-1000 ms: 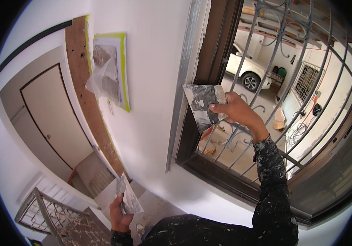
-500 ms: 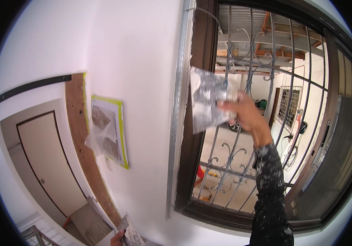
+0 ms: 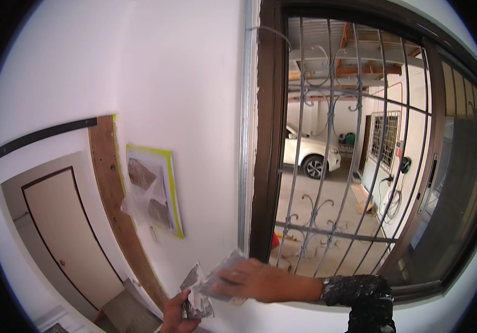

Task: The person applies white wall compound to the vertical edge of a window frame using a putty knife. They repeatedly scoop compound from a hawk and smooth it along the frame, working from lower to higher sections. The person briefly handles a thin wire or cable near the frame before resuming application.

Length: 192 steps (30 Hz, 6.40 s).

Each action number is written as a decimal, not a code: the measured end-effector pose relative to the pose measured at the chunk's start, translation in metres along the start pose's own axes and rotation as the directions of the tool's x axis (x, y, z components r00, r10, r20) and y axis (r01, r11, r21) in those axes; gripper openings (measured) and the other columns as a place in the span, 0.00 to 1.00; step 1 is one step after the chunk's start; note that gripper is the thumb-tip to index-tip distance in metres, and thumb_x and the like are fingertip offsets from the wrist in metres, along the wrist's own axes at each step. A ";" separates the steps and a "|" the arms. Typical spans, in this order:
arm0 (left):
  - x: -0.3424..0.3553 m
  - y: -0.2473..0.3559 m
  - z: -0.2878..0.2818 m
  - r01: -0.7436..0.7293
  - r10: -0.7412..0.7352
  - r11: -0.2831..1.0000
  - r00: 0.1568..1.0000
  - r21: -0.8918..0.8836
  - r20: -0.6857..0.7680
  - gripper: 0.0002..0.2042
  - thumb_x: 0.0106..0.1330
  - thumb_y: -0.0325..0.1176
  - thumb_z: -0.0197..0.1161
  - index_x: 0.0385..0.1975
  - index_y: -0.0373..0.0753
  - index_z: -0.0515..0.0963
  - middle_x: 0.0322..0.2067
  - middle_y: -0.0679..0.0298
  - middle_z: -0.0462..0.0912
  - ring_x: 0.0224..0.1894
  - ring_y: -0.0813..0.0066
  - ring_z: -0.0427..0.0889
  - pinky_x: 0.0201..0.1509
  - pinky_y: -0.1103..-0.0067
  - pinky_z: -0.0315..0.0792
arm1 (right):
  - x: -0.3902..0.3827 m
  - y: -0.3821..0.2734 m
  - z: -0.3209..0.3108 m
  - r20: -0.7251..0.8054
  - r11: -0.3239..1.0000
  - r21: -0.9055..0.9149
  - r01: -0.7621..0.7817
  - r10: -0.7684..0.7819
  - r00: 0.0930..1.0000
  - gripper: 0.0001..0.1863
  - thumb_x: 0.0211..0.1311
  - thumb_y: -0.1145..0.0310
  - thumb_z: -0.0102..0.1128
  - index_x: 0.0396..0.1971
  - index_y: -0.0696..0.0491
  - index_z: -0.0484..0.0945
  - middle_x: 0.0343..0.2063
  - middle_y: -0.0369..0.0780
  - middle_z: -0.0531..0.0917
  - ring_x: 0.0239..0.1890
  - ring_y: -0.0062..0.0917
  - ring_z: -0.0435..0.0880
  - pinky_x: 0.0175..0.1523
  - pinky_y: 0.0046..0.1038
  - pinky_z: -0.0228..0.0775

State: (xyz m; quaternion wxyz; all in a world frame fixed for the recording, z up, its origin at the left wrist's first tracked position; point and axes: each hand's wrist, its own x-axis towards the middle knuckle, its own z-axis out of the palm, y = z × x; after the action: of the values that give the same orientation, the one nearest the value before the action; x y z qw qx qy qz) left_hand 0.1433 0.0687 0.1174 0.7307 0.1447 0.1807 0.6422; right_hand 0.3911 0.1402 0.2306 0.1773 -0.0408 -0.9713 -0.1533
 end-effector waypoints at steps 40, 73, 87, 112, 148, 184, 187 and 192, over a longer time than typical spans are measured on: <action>-0.038 0.038 -0.062 -0.151 0.149 0.989 0.966 0.009 -0.213 0.11 0.72 0.32 0.56 0.49 0.37 0.80 0.42 0.61 0.86 0.45 0.71 0.85 0.47 0.74 0.80 | 0.072 0.250 -0.295 -0.189 0.379 0.852 -0.362 0.866 0.463 0.12 0.63 0.69 0.65 0.41 0.62 0.80 0.32 0.42 0.86 0.25 0.22 0.84 0.18 0.20 0.68; 0.009 0.012 0.056 -0.344 0.311 0.937 0.903 0.066 0.297 0.20 0.76 0.42 0.53 0.61 0.37 0.72 0.54 0.55 0.81 0.56 0.63 0.79 0.65 0.63 0.72 | 0.065 0.043 0.012 0.021 0.094 0.990 -0.102 0.625 0.780 0.27 0.79 0.47 0.39 0.56 0.56 0.72 0.44 0.32 0.77 0.49 0.16 0.70 0.56 0.26 0.65; 0.057 -0.060 0.112 -0.611 0.599 0.788 0.789 0.074 0.136 0.20 0.75 0.41 0.54 0.61 0.38 0.70 0.48 0.60 0.82 0.47 0.64 0.81 0.53 0.67 0.76 | 0.022 0.111 0.000 0.395 -0.092 0.918 -0.386 0.309 0.865 0.32 0.73 0.39 0.46 0.55 0.55 0.76 0.42 0.32 0.81 0.43 0.15 0.76 0.51 0.23 0.69; 0.018 -0.005 0.037 -0.615 0.620 0.782 0.784 0.101 -0.026 0.21 0.73 0.41 0.56 0.62 0.39 0.72 0.55 0.61 0.79 0.54 0.65 0.78 0.56 0.64 0.74 | 0.145 0.311 -0.335 -0.765 0.843 -0.368 -0.393 -0.034 0.644 0.14 0.68 0.64 0.57 0.44 0.57 0.84 0.37 0.48 0.86 0.38 0.40 0.84 0.48 0.35 0.75; 0.028 -0.001 0.016 -0.658 0.682 0.670 0.729 0.344 0.067 0.21 0.71 0.38 0.60 0.61 0.37 0.72 0.53 0.60 0.80 0.53 0.67 0.79 0.54 0.70 0.76 | 0.106 0.320 -0.322 -0.779 0.900 -0.340 -0.272 -0.107 0.618 0.20 0.70 0.63 0.58 0.58 0.54 0.78 0.47 0.43 0.85 0.50 0.30 0.83 0.55 0.28 0.73; 0.044 -0.003 0.044 -0.612 0.637 0.770 0.726 0.179 -0.259 0.16 0.70 0.34 0.62 0.53 0.34 0.79 0.40 0.63 0.82 0.40 0.71 0.81 0.39 0.72 0.78 | 0.065 0.414 -0.282 -0.770 0.610 -0.566 -0.555 -0.150 0.620 0.12 0.68 0.75 0.46 0.50 0.58 0.66 0.39 0.55 0.82 0.42 0.51 0.84 0.45 0.47 0.77; 0.042 -0.002 0.051 -0.572 0.637 0.768 0.728 0.287 -0.254 0.16 0.70 0.33 0.61 0.56 0.37 0.78 0.41 0.64 0.82 0.43 0.71 0.82 0.41 0.73 0.77 | 0.062 0.417 -0.279 -0.775 0.625 -0.552 -0.552 -0.140 0.616 0.14 0.68 0.75 0.46 0.51 0.58 0.65 0.40 0.55 0.82 0.43 0.51 0.83 0.46 0.47 0.77; 0.062 0.006 0.077 -0.640 0.787 0.362 0.599 0.678 0.145 0.19 0.72 0.34 0.57 0.61 0.37 0.72 0.49 0.60 0.81 0.50 0.67 0.82 0.53 0.70 0.76 | 0.060 0.417 -0.281 -0.803 0.642 -0.502 -0.579 -0.096 0.589 0.18 0.66 0.77 0.46 0.56 0.59 0.67 0.43 0.57 0.82 0.44 0.53 0.83 0.49 0.49 0.76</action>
State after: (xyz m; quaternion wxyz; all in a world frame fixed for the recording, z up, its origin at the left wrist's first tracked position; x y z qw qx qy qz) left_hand 0.1796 0.1324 0.1836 0.2480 0.3940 0.3904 0.7943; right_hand 0.4837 0.4500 0.6201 0.5640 -0.1841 -0.6336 -0.4966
